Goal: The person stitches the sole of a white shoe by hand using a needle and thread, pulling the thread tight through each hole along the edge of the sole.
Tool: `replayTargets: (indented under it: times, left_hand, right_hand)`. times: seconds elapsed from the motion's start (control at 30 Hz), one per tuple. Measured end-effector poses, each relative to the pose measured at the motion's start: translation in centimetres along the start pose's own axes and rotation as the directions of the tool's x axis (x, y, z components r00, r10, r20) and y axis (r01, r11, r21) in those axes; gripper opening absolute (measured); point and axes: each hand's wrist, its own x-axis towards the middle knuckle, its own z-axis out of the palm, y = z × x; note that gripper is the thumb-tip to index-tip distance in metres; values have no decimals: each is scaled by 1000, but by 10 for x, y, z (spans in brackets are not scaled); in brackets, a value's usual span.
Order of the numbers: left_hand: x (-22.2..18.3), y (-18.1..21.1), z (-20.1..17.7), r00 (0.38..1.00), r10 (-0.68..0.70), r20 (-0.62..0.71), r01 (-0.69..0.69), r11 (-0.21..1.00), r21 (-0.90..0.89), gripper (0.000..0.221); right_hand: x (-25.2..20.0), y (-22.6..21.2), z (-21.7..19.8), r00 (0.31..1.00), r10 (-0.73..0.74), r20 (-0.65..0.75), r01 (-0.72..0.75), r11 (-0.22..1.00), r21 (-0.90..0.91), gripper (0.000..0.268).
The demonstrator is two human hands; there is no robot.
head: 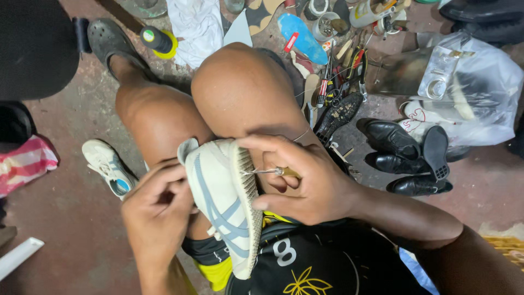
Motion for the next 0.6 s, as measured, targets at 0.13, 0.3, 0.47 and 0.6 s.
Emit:
replayTargets:
  times: [0.13,0.3,0.47,0.6]
  left_hand:
    - [14,-9,-6,913,167,372,-184,983,12,10]
    - [12,-14,-2,921,131,368,-124,991,-42,9]
    - [-14,-44,0,980,187,67,-184,982,-48,45]
    - [-38,-76,-20,979,-10,-206,-56,950,-308,48]
  right_hand:
    - [14,-2,15,993,-48,-106,18,964,-266,79]
    - [22,-6,9,985,-133,-113,90,941,-326,69]
    - [22,-5,12,970,-197,-141,132,918,-373,65]
    - [26,-3,18,982,-103,-157,63,968,-241,62]
